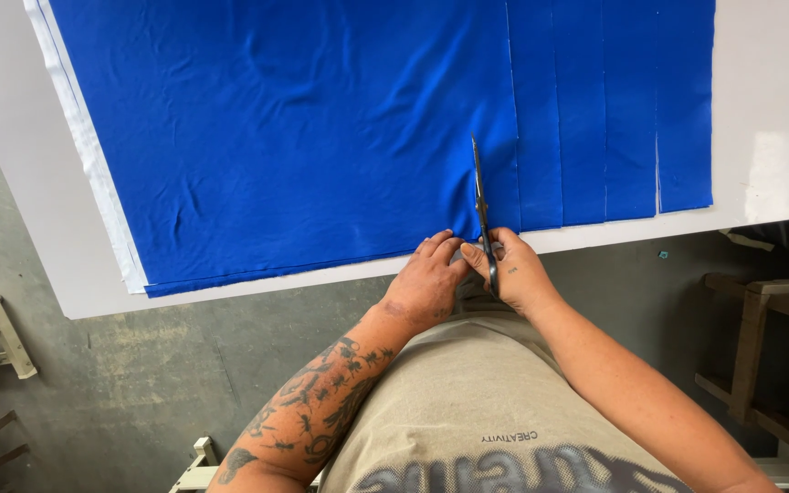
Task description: Using large scissors to cut a piece of blue fabric into multiple long, uniform strips on a cutting table.
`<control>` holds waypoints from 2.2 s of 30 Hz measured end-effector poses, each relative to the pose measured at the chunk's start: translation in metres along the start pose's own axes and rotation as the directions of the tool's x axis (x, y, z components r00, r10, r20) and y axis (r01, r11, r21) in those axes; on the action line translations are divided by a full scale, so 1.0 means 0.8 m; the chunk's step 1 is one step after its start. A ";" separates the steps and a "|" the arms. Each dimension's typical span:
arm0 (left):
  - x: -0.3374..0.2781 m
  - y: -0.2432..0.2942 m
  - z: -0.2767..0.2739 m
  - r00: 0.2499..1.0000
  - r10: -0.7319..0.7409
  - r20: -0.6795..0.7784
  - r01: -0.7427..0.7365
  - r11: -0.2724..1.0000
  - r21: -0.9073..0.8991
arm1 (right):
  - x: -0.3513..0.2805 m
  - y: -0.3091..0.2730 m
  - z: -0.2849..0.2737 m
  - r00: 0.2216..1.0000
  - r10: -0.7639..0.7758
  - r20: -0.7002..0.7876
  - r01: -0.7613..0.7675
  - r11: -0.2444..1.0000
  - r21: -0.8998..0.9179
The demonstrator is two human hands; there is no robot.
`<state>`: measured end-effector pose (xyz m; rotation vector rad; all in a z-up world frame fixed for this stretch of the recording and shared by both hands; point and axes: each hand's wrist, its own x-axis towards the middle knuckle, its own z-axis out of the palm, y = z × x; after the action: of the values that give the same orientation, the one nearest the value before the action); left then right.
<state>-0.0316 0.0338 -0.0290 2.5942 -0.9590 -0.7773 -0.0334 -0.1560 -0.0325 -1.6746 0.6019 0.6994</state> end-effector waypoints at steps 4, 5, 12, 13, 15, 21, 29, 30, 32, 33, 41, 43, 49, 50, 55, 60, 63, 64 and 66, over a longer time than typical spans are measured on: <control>0.000 0.003 -0.005 1.000 -0.009 0.008 0.009 1.000 0.011 | -0.004 -0.001 0.003 0.999 -0.009 -0.031 0.010 0.999 0.046; 0.000 0.003 -0.004 1.000 -0.007 0.007 0.007 1.000 0.014 | -0.009 -0.008 0.001 0.999 -0.011 -0.033 0.013 0.999 0.048; 0.001 -0.002 -0.006 1.000 0.006 -0.018 -0.006 0.999 -0.038 | -0.001 -0.063 -0.011 0.999 0.045 -0.001 -0.045 0.999 0.004; 0.002 -0.004 -0.005 0.999 0.018 -0.045 -0.021 0.998 -0.061 | 0.005 -0.070 -0.012 0.999 0.036 -0.005 -0.036 0.999 -0.012; 0.002 -0.007 0.004 0.998 0.023 -0.065 -0.027 0.998 -0.064 | 0.012 -0.075 -0.011 0.999 0.037 -0.010 -0.037 0.999 -0.010; 0.004 -0.012 0.010 0.997 0.027 -0.065 -0.032 0.996 -0.079 | 0.021 -0.061 -0.005 0.999 -0.003 -0.033 0.006 0.997 0.074; 0.009 -0.019 0.013 0.999 0.032 -0.025 -0.034 0.998 -0.061 | 0.028 -0.071 -0.005 1.000 -0.002 -0.016 0.004 0.990 0.138; 0.009 -0.018 0.011 1.000 0.029 -0.007 -0.029 0.996 -0.079 | 0.033 -0.077 -0.005 1.000 0.009 -0.018 -0.007 0.993 0.117; 0.014 -0.018 -0.002 1.000 0.028 0.008 -0.027 0.995 -0.093 | 0.047 -0.088 -0.008 1.000 0.016 -0.023 -0.014 0.995 0.097; 0.015 -0.018 -0.012 0.997 0.018 0.078 -0.009 0.994 -0.113 | 0.053 -0.091 -0.008 1.000 0.011 -0.025 -0.009 0.995 0.096; 0.027 -0.029 -0.034 0.984 0.021 0.174 0.010 0.985 -0.174 | 0.064 -0.081 -0.005 0.998 -0.001 -0.061 0.008 0.994 0.108; 0.034 -0.046 -0.037 0.999 0.039 -0.013 -0.041 0.954 -0.296 | 0.060 -0.086 -0.008 0.999 -0.002 -0.042 0.007 0.994 0.109; 0.109 -0.198 -0.104 0.872 -0.080 -0.482 0.029 0.993 -0.113 | 0.067 -0.120 -0.016 1.000 0.016 -0.018 -0.017 1.000 -0.012; 0.122 -0.219 -0.113 0.873 -0.080 -0.481 0.028 0.993 -0.113 | 0.073 -0.128 -0.016 1.000 0.018 -0.018 -0.018 1.000 -0.012; 0.172 -0.307 -0.156 0.781 -0.196 -0.594 0.222 0.975 -0.030 | 0.091 -0.155 -0.018 1.000 0.020 -0.015 -0.020 1.000 -0.003; 0.188 -0.302 -0.214 0.784 -0.315 -0.535 0.319 0.944 -0.087 | 0.093 -0.152 -0.017 0.996 0.086 -0.007 -0.087 0.996 -0.020; 0.195 -0.299 -0.234 0.796 -0.377 -0.474 0.350 0.925 -0.149 | 0.092 -0.163 -0.018 0.986 0.167 0.015 -0.166 0.986 -0.030; 0.199 -0.299 -0.236 0.799 -0.387 -0.461 0.362 0.921 -0.147 | 0.091 -0.166 -0.019 0.983 0.183 0.020 -0.182 0.982 -0.051; 0.211 -0.303 -0.231 0.793 -0.412 -0.449 0.387 0.910 -0.150 | 0.092 -0.188 -0.024 0.974 0.226 0.032 -0.224 0.972 -0.069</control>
<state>0.3073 0.1140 -0.0447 2.7758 -0.2412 -0.2072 0.1271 -0.1457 0.0180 -1.6636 0.7554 0.9221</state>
